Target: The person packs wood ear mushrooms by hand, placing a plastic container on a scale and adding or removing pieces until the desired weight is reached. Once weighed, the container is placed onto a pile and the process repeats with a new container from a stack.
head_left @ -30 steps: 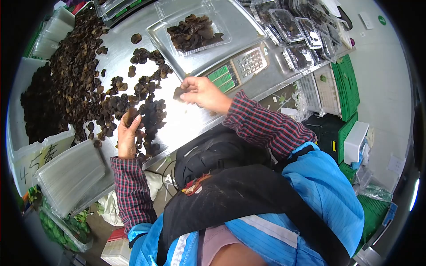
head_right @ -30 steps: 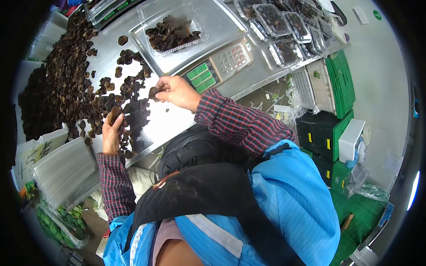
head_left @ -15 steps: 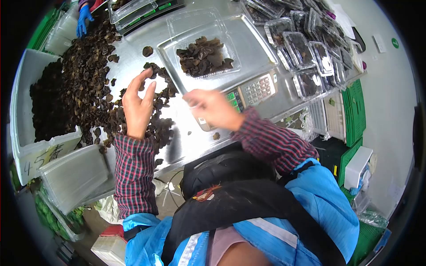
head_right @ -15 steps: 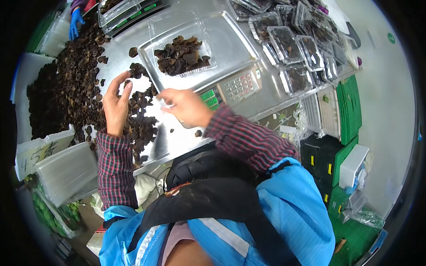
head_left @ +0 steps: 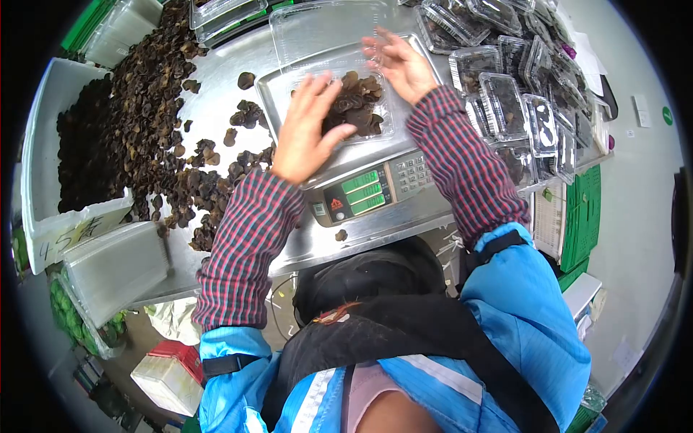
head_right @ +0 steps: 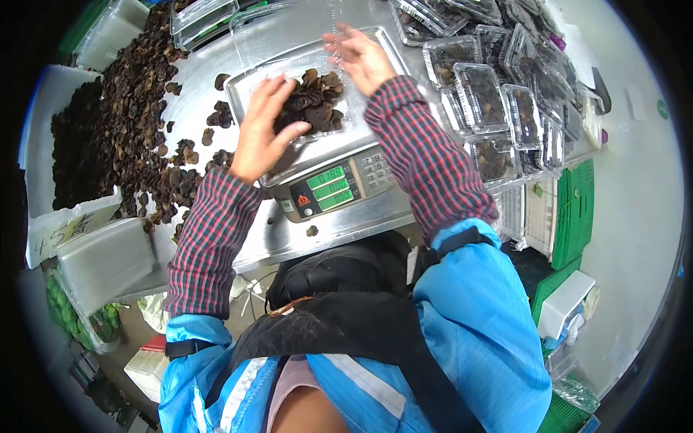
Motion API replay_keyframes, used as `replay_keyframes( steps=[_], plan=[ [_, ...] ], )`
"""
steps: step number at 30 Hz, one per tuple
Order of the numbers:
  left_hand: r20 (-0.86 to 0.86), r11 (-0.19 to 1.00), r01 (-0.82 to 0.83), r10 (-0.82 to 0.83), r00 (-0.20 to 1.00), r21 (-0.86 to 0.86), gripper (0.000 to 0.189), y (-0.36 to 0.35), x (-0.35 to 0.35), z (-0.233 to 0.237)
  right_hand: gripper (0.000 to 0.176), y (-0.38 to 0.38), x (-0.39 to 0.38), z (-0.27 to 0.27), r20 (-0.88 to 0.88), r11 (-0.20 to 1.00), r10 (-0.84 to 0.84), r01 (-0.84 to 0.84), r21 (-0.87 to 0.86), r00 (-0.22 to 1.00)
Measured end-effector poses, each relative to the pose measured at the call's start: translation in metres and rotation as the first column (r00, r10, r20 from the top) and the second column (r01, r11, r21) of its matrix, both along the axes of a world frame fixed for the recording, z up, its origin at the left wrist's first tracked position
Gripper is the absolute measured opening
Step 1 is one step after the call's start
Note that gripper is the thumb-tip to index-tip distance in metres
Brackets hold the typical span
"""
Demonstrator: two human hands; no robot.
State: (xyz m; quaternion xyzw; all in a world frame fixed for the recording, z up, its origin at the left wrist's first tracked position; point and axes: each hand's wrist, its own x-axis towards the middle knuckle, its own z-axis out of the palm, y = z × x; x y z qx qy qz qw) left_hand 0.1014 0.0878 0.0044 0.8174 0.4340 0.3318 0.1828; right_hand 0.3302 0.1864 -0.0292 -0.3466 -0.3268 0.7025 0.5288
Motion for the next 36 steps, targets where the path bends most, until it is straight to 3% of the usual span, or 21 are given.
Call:
replay_keyframes(
  steps=[2,3,4,5,6,7,8,10,11,16,18,20,22,23,28,36],
  plan=[
    [0.139,0.982,-0.189,0.188,0.972,-0.008,0.048,-0.01,-0.027,0.003,0.046,-0.016,0.022,0.0,0.419,0.981,-0.054,-0.03,0.192,0.906],
    [0.213,0.923,-0.279,0.339,0.916,-0.266,0.045,-0.016,-0.041,0.005,0.048,-0.031,0.032,0.014,0.682,0.93,-0.051,-0.214,0.299,0.73],
    [0.244,0.797,-0.322,0.494,0.834,-0.511,0.042,-0.021,-0.051,0.006,0.051,-0.052,0.039,0.031,0.871,0.847,-0.106,-0.416,0.332,0.479],
    [0.246,0.796,-0.321,0.495,0.833,-0.514,0.042,-0.023,-0.057,0.002,0.053,-0.065,0.044,0.028,0.923,0.8,-0.095,-0.523,0.294,0.374],
    [0.263,0.657,-0.123,0.457,0.85,-0.744,0.038,-0.023,-0.061,-0.006,0.055,-0.078,0.046,0.022,0.96,0.748,-0.096,-0.617,0.243,0.263],
    [0.293,0.445,0.087,0.42,0.859,-0.891,0.033,-0.023,-0.062,-0.009,0.06,-0.093,0.038,0.021,0.854,0.853,0.156,-0.504,0.136,0.496],
    [0.298,0.446,0.094,0.414,0.86,-0.89,0.033,-0.022,-0.06,-0.011,0.06,-0.1,0.034,0.026,0.857,0.856,0.152,-0.5,0.136,0.492],
    [0.333,0.445,0.102,0.481,0.811,-0.89,0.028,-0.021,-0.054,-0.011,0.065,-0.109,0.023,0.042,0.619,0.922,0.382,-0.328,-0.206,0.686],
    [0.336,0.446,0.108,0.473,0.814,-0.889,0.028,-0.019,-0.054,-0.013,0.065,-0.111,0.02,0.038,0.611,0.939,0.339,-0.295,-0.176,0.715],
    [0.375,0.399,0.193,0.452,0.81,-0.897,0.025,-0.011,-0.06,-0.018,0.067,-0.116,0.008,0.029,0.627,0.974,0.226,-0.159,-0.162,0.746],
    [0.303,0.387,0.125,0.441,0.845,-0.914,0.031,-0.016,-0.059,-0.01,0.069,-0.124,0.005,0.034,0.663,0.988,0.122,-0.028,-0.151,0.739],
    [0.254,0.437,0.067,0.386,0.887,-0.897,0.041,-0.028,-0.066,0.004,0.066,-0.132,0.015,0.04,0.717,0.99,0.099,0.008,-0.144,0.69],
    [0.332,0.562,0.053,0.407,0.851,-0.825,0.048,-0.044,-0.083,0.017,0.059,-0.145,0.031,0.046,0.699,0.992,-0.069,0.121,-0.025,0.711],
    [0.361,0.558,0.089,0.401,0.842,-0.825,0.046,-0.048,-0.099,0.015,0.052,-0.153,0.039,0.052,0.673,0.987,-0.084,0.153,-0.043,0.735],
    [0.364,0.521,0.071,0.485,0.795,-0.85,0.033,-0.072,-0.156,0.001,0.044,-0.185,0.065,0.062,0.732,0.974,-0.109,0.219,-0.056,0.672],
    [0.401,0.524,0.114,0.476,0.782,-0.844,0.029,-0.083,-0.155,0.006,0.04,-0.186,0.064,0.073,0.747,0.982,-0.133,0.19,0.01,0.651]
  ],
)
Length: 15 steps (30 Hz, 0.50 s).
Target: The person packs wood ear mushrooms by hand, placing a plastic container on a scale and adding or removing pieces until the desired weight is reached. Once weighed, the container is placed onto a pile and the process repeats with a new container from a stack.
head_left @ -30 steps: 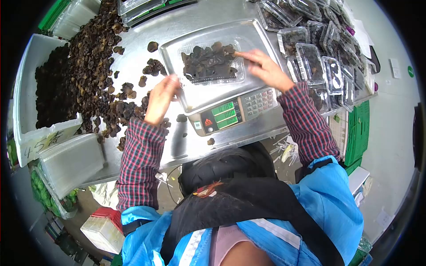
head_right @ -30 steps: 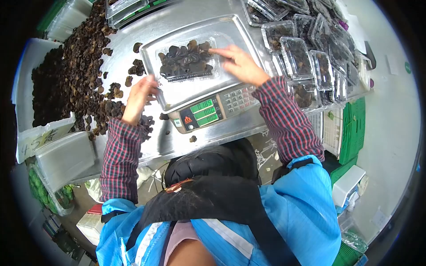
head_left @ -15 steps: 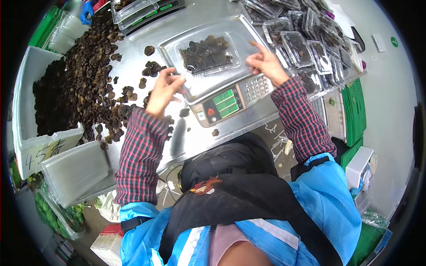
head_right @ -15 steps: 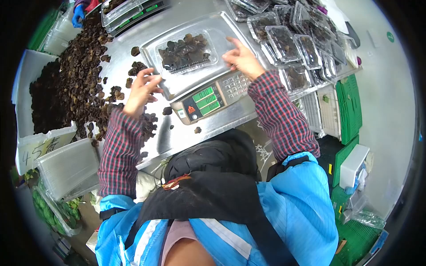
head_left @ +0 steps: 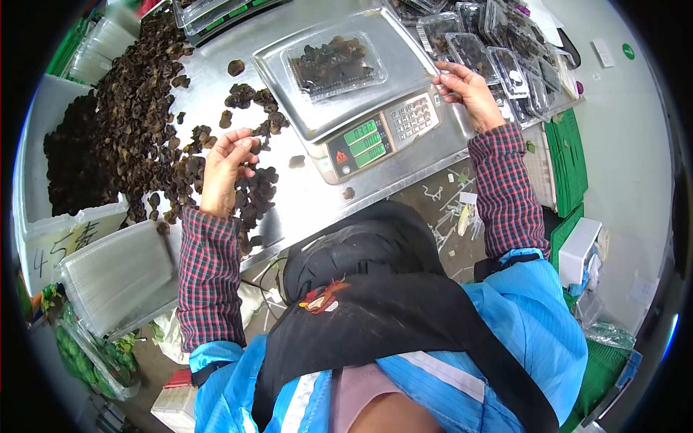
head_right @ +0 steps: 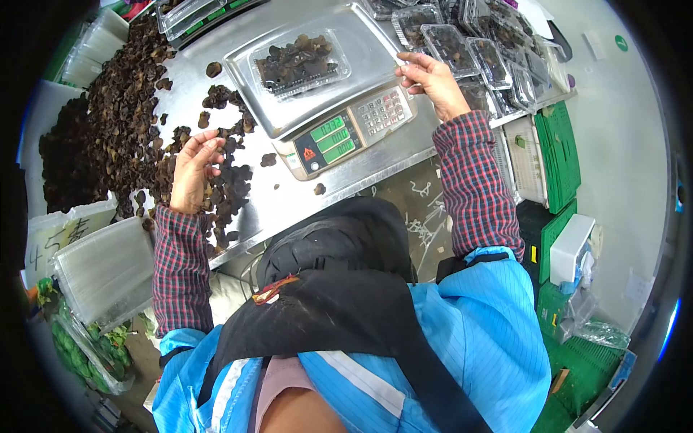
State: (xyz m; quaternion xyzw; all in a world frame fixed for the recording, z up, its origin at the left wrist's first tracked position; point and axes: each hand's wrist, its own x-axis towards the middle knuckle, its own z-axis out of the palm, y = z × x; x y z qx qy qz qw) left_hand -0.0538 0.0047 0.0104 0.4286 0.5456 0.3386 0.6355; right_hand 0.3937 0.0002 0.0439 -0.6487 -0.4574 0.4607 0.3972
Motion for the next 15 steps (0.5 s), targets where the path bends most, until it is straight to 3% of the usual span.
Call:
replay_keyframes(
  steps=[11,13,14,15],
  plan=[
    [-0.067,0.998,0.008,-0.003,0.998,0.067,0.029,0.022,0.046,0.003,0.039,0.049,-0.009,-0.013,0.091,0.989,0.137,-0.142,0.049,0.986],
    [-0.124,0.991,-0.008,0.025,0.992,0.136,0.043,0.031,0.063,-0.001,0.039,0.066,-0.02,-0.027,0.204,0.989,0.099,-0.119,0.088,0.974],
    [-0.172,0.983,0.003,0.029,0.985,0.184,0.049,0.036,0.077,-0.002,0.041,0.077,-0.029,-0.049,0.066,0.998,0.061,-0.062,0.01,0.996],
    [-0.067,0.985,0.0,0.012,0.998,0.17,0.058,0.042,0.086,-0.007,0.044,0.082,-0.043,-0.053,0.126,0.986,0.147,-0.156,0.063,0.981]
  ],
)
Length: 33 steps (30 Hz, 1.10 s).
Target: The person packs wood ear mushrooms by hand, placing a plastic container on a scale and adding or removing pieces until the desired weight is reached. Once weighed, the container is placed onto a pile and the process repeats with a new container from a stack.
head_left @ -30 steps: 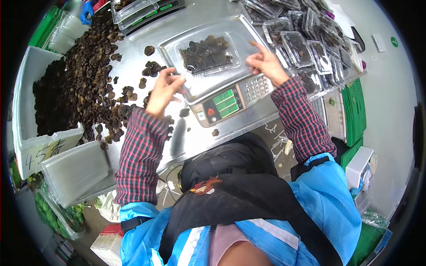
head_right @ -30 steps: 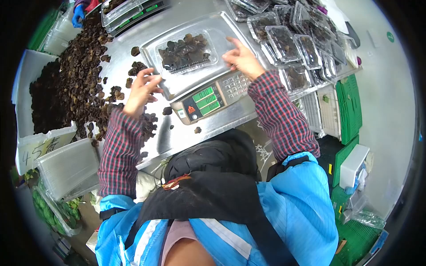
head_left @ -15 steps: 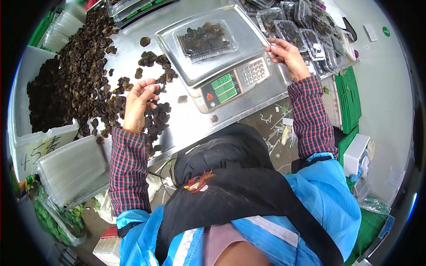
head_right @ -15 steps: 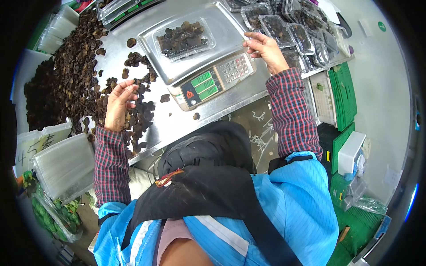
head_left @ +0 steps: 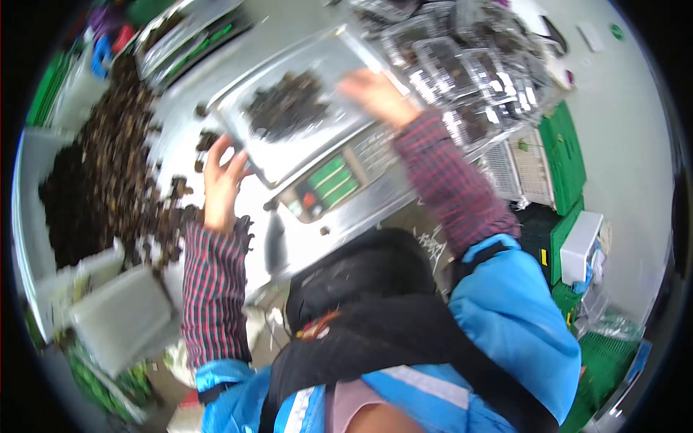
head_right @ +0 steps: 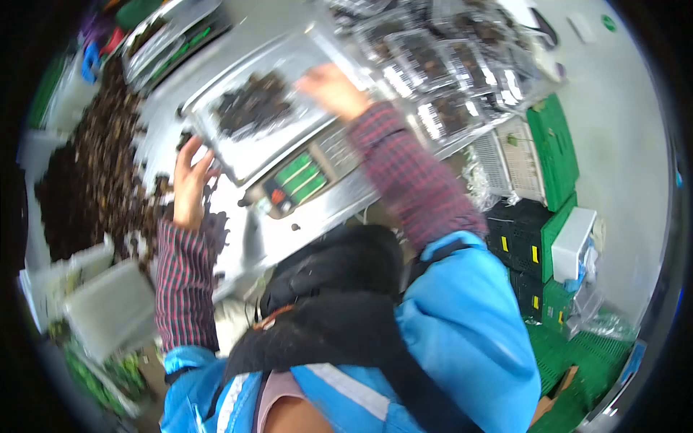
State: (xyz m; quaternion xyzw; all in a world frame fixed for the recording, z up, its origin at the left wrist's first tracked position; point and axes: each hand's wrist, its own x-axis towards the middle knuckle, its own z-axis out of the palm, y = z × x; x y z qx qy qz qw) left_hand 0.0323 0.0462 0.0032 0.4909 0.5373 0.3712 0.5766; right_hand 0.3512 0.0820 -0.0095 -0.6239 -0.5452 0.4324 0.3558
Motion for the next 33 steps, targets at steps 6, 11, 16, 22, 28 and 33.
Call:
replay_keyframes(
  steps=[6,11,16,22,28,33],
  plan=[
    [0.041,0.993,-0.086,0.083,0.996,0.078,0.063,0.002,0.063,0.011,0.066,0.003,-0.037,-0.04,-0.497,0.973,-0.152,0.218,0.078,0.854],
    [0.082,0.984,0.132,-0.142,0.986,0.12,0.052,-0.014,0.109,0.036,0.051,0.002,0.071,-0.013,-0.806,0.972,-0.224,0.191,-0.141,0.548],
    [0.061,0.952,-0.305,0.303,0.951,0.027,0.03,-0.015,0.043,-0.01,0.032,0.053,0.218,0.009,-0.623,0.9,-0.307,0.433,0.057,0.719],
    [-0.212,0.893,-0.411,0.372,0.904,-0.186,0.031,-0.053,-0.002,-0.022,0.069,0.11,0.313,-0.021,0.442,0.694,-0.681,0.319,0.646,0.584],
    [-0.047,0.873,-0.476,0.474,0.879,-0.11,0.029,-0.078,-0.026,-0.046,0.042,0.109,0.107,-0.015,0.368,0.902,-0.015,-0.146,0.407,0.93],
    [0.099,0.61,-0.788,0.782,0.616,0.088,0.031,-0.127,-0.123,-0.025,0.032,0.101,-0.117,0.072,0.317,0.721,0.483,-0.576,0.384,0.816]
  ],
)
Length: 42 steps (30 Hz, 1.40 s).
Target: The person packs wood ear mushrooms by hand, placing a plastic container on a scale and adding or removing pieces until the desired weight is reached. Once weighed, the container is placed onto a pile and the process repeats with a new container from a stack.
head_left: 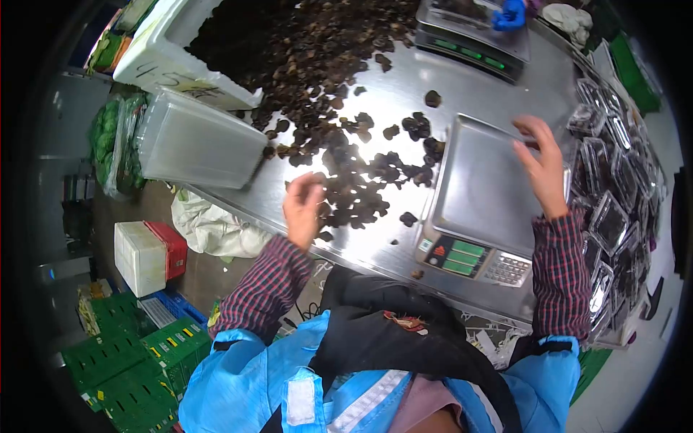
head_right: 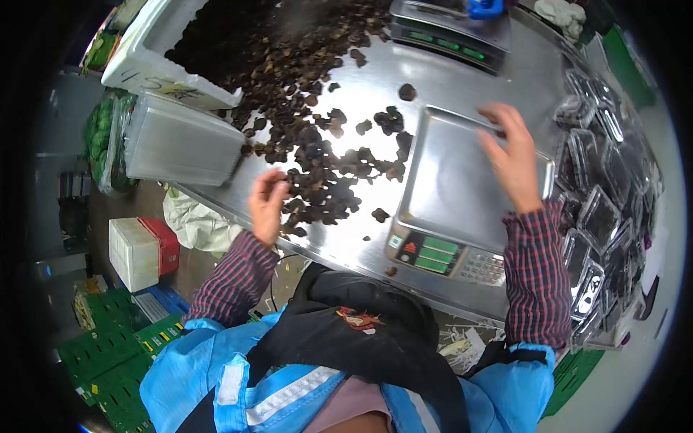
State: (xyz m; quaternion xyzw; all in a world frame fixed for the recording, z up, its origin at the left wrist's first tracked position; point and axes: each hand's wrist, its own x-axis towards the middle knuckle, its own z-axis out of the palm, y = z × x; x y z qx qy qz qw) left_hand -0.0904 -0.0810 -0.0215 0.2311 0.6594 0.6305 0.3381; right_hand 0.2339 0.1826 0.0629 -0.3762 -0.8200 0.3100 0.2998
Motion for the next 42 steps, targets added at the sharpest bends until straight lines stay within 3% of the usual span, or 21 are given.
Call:
replay_keyframes(
  steps=[2,3,4,5,6,7,8,9,10,11,12,14,16,18,22,23,30,32,36,42],
  plan=[
    [-0.37,0.968,-0.213,0.248,0.895,0.133,0.031,-0.029,-0.072,0.002,0.028,-0.006,-0.087,0.03,-0.005,0.983,0.174,-0.173,0.065,0.985],
    [-0.438,0.932,-0.313,0.362,0.823,0.181,0.033,-0.043,-0.103,0.02,0.027,-0.009,-0.128,0.042,0.01,0.957,0.264,-0.263,0.126,0.965],
    [-0.393,0.856,-0.442,0.515,0.762,0.267,0.036,-0.053,-0.135,0.033,0.026,-0.008,-0.172,0.047,0.037,0.908,0.349,-0.348,0.232,0.936],
    [-0.604,0.822,-0.472,0.56,0.568,0.318,0.037,-0.063,-0.169,0.051,0.026,-0.015,-0.218,0.055,-0.016,0.863,0.427,-0.402,0.305,0.904],
    [-0.628,0.787,-0.459,0.61,0.483,0.412,0.039,-0.08,-0.217,0.05,0.032,-0.017,-0.266,0.062,0.034,0.8,0.485,-0.459,0.387,0.874],
    [-0.583,0.715,-0.552,0.685,0.436,0.428,0.044,-0.08,-0.234,0.069,0.023,-0.037,-0.316,0.084,0.014,0.787,0.539,-0.51,0.347,0.842],
    [-0.547,0.693,-0.551,0.714,0.437,0.464,0.049,-0.083,-0.252,0.078,0.018,-0.038,-0.369,0.087,-0.021,0.585,0.669,-0.51,0.631,0.743],
    [-0.565,0.73,-0.521,0.678,0.471,0.441,0.054,-0.078,-0.257,0.091,0.024,-0.057,-0.414,0.093,-0.079,0.616,0.668,-0.49,0.617,0.74],
    [-0.529,0.77,-0.38,0.632,0.566,0.513,0.059,-0.077,-0.271,0.095,0.026,-0.07,-0.458,0.097,-0.054,0.57,0.705,-0.521,0.635,0.707],
    [-0.551,0.793,-0.376,0.605,0.575,0.478,0.059,-0.07,-0.276,0.098,0.024,-0.085,-0.5,0.094,-0.016,0.57,0.67,-0.501,0.652,0.742],
    [-0.57,0.816,-0.365,0.576,0.587,0.449,0.06,-0.059,-0.276,0.106,0.039,-0.101,-0.549,0.091,0.17,0.487,0.725,-0.672,0.557,0.667],
    [-0.544,0.805,-0.397,0.591,0.596,0.441,0.06,-0.045,-0.273,0.115,0.039,-0.124,-0.573,0.104,0.492,0.272,0.703,-0.833,0.482,0.514],
    [-0.518,0.785,-0.445,0.619,0.591,0.431,0.06,-0.049,-0.279,0.11,0.033,-0.137,-0.598,0.115,0.718,0.026,0.676,-0.979,0.201,0.165],
    [-0.638,0.845,-0.312,0.534,0.555,0.435,0.063,-0.057,-0.289,0.101,0.03,-0.141,-0.608,0.115,0.71,0.014,0.696,-0.99,0.139,0.11],
    [-0.562,0.804,-0.294,0.578,0.592,0.516,0.072,-0.057,-0.289,0.094,0.023,-0.128,-0.59,0.142,0.612,0.01,0.791,-1.0,-0.012,0.001],
    [-0.539,0.798,-0.278,0.575,0.615,0.534,0.076,-0.056,-0.288,0.095,0.021,-0.137,-0.604,0.147,0.662,0.197,0.749,-0.946,-0.256,-0.023],
    [-0.439,0.716,-0.241,0.62,0.651,0.655,0.087,-0.047,-0.284,0.096,0.02,-0.135,-0.601,0.136,0.509,0.129,0.855,-0.906,-0.403,-0.105],
    [-0.523,0.754,-0.304,0.634,0.57,0.582,0.088,-0.049,-0.285,0.096,0.019,-0.138,-0.595,0.135,0.474,0.12,0.875,-0.903,-0.412,-0.101],
    [-0.445,0.752,-0.257,0.59,0.674,0.607,0.087,-0.047,-0.285,0.096,0.019,-0.135,-0.596,0.122,0.404,0.077,0.906,-0.889,-0.451,-0.126],
    [-0.544,0.761,-0.303,0.63,0.555,0.573,0.087,-0.051,-0.289,0.089,0.018,-0.129,-0.597,0.115,0.314,0.054,0.943,-0.88,-0.472,-0.11]
  ],
)
